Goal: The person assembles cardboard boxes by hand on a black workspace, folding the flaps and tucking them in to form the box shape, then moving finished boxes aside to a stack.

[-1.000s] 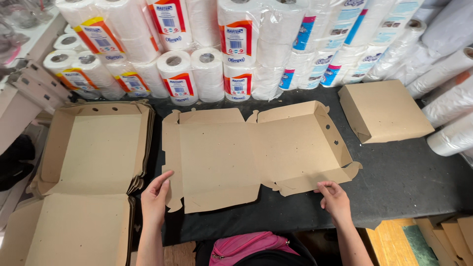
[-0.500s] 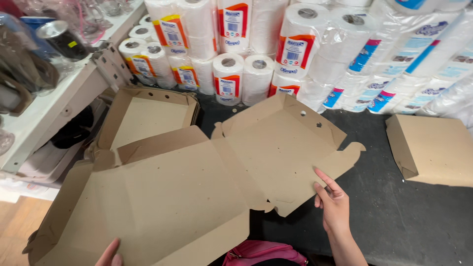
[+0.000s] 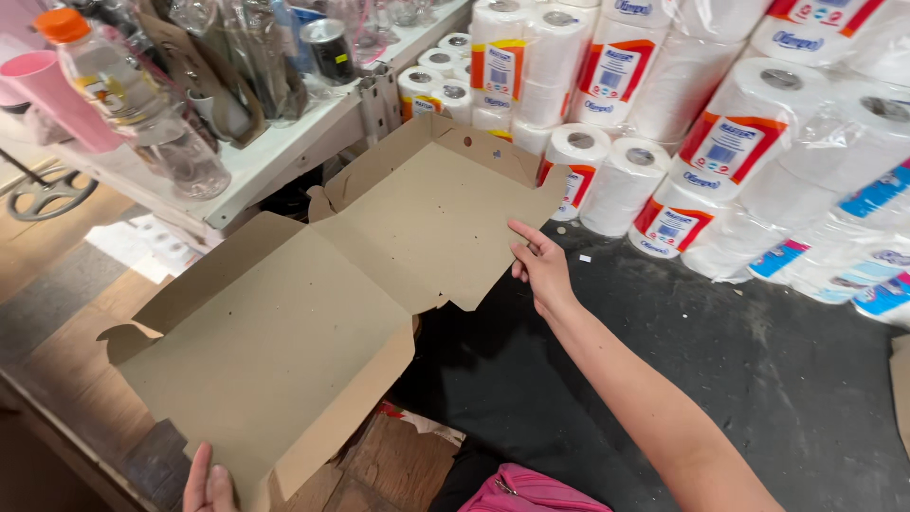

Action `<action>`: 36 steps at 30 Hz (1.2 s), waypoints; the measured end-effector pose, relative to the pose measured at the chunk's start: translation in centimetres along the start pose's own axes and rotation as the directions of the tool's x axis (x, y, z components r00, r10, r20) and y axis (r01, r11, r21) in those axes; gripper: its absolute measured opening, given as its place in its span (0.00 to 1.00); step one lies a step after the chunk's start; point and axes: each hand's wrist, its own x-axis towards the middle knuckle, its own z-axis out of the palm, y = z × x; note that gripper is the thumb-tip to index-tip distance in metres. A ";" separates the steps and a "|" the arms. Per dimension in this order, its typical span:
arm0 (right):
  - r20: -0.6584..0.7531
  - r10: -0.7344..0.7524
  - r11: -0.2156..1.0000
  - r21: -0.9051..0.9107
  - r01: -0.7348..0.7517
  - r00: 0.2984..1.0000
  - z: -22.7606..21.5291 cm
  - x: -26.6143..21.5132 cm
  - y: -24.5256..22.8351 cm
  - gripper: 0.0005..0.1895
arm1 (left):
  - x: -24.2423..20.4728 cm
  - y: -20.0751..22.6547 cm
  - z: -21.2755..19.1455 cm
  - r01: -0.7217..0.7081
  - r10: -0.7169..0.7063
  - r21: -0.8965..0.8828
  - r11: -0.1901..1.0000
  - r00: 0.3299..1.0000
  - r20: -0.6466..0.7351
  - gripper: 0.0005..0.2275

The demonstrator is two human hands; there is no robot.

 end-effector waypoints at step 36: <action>0.756 -0.185 0.458 -0.500 0.736 0.628 10.4 -5.4 15.0 0.39 | -4.3 1.1 11.9 0.147 -0.388 -0.533 0.833 0.843 -0.373 0.21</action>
